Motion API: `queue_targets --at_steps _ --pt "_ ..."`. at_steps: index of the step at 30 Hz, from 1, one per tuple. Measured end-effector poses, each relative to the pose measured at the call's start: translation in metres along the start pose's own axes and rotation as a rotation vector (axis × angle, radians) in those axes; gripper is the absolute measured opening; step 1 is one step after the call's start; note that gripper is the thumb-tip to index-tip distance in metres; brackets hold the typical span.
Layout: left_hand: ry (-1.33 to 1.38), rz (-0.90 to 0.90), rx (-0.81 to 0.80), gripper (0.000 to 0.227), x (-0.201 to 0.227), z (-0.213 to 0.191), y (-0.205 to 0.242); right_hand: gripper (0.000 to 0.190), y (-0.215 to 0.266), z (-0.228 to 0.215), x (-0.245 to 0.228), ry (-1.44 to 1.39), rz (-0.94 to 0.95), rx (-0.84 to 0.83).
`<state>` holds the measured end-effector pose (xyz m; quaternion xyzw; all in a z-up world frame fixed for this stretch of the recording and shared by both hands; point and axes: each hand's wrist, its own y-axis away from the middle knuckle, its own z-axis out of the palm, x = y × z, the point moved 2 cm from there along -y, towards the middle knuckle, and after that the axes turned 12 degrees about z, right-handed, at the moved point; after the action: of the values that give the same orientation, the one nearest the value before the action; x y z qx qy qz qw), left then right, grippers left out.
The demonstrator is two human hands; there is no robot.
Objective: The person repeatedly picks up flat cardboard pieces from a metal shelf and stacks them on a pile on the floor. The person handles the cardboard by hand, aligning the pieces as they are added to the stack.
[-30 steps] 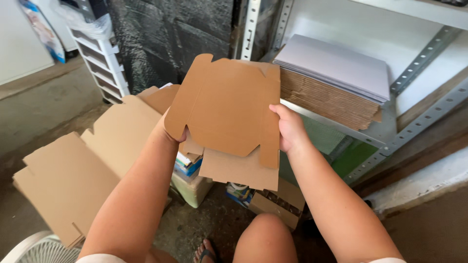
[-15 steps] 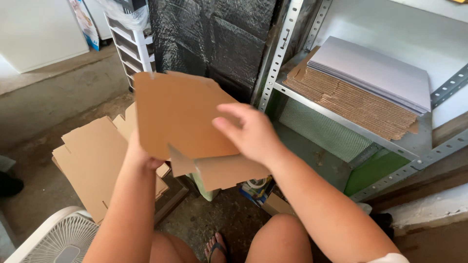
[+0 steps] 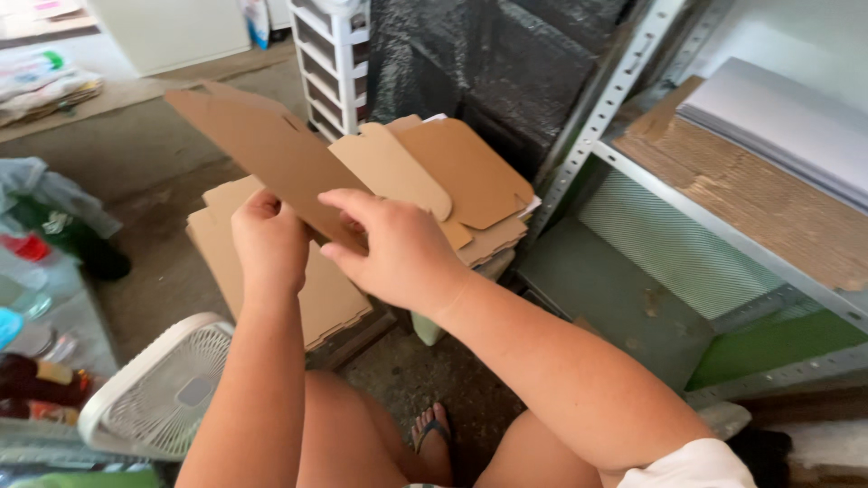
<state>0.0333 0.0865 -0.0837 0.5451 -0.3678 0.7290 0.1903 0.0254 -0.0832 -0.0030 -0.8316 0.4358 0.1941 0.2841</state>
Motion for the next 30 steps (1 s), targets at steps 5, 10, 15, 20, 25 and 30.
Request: queue_targets --at_steps 5,10,15,20,25,30 --pt "-0.078 0.038 0.017 0.019 -0.045 -0.032 -0.028 0.033 -0.032 0.027 0.029 -0.06 0.029 0.169" --pt "-0.038 0.032 0.107 0.021 -0.094 -0.071 -0.05 0.04 -0.071 0.029 0.09 -0.136 0.077 0.365" --pt "0.069 -0.042 0.193 0.024 -0.103 -0.102 -0.051 0.044 -0.081 0.02 0.129 -0.468 0.367 0.346" --pt "0.082 -0.064 0.221 0.019 -0.124 -0.12 -0.043 0.055 -0.083 0.047 0.177 -0.532 0.45 0.334" --pt "0.069 -0.067 0.153 0.035 -0.195 -0.142 -0.049 0.053 -0.092 0.071 0.23 -0.402 0.52 0.341" --pt "0.007 -0.068 0.135 0.043 -0.227 -0.142 -0.045 0.051 -0.092 0.091 0.247 -0.201 0.58 0.363"
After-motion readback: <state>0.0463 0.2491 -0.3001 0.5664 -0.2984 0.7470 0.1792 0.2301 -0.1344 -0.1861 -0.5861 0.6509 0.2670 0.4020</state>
